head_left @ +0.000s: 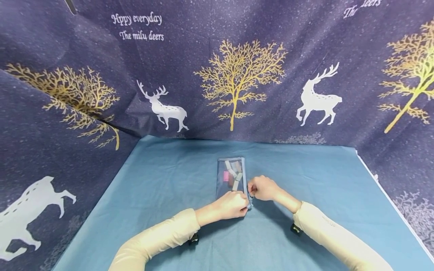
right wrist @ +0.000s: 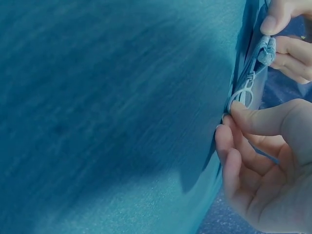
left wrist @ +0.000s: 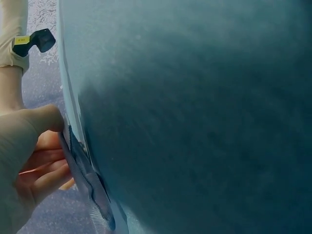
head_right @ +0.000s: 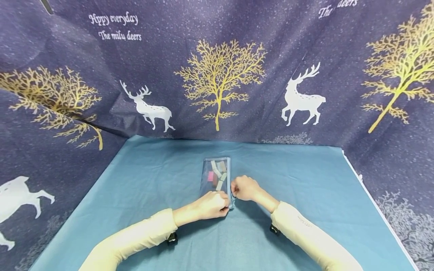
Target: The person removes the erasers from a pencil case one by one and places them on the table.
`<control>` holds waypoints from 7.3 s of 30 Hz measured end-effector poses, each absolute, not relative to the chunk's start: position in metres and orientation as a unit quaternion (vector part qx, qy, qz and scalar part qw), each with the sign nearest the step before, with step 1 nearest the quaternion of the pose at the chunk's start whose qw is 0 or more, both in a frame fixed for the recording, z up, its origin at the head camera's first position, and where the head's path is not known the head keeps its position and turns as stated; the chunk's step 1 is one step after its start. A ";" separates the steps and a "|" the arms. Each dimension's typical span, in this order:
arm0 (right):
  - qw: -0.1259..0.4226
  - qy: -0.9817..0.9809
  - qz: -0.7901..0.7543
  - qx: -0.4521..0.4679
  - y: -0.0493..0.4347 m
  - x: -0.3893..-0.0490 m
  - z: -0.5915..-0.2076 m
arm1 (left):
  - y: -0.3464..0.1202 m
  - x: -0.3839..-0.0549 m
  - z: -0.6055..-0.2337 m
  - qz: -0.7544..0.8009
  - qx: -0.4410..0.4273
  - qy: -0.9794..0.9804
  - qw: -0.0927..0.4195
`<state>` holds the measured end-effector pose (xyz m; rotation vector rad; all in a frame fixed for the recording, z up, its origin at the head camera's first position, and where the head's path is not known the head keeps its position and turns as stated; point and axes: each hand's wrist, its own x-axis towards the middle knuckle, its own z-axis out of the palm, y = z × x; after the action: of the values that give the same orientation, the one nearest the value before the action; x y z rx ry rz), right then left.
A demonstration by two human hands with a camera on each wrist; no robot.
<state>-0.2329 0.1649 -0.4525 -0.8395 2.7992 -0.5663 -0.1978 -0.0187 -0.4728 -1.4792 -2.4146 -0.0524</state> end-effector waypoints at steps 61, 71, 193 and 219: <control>0.032 0.968 -0.169 -0.181 0.158 -0.294 -0.454 | -0.019 -0.194 -0.469 0.031 -0.528 -0.829 0.184; 0.026 0.970 -0.160 -0.182 0.157 -0.300 -0.453 | -0.017 -0.194 -0.466 0.029 -0.532 -0.828 0.173; 0.085 0.919 -0.383 -0.034 0.164 -0.266 -0.453 | -0.034 -0.247 -0.452 -0.060 -0.489 -0.868 0.066; 0.109 0.897 -0.427 -0.045 0.160 -0.257 -0.463 | -0.017 -0.266 -0.453 -0.016 -0.463 -0.882 0.087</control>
<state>-0.2574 0.1597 -0.4632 -0.1318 2.6378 -1.2549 -0.2662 -0.0170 -0.4530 -1.3786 -2.6263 -0.0468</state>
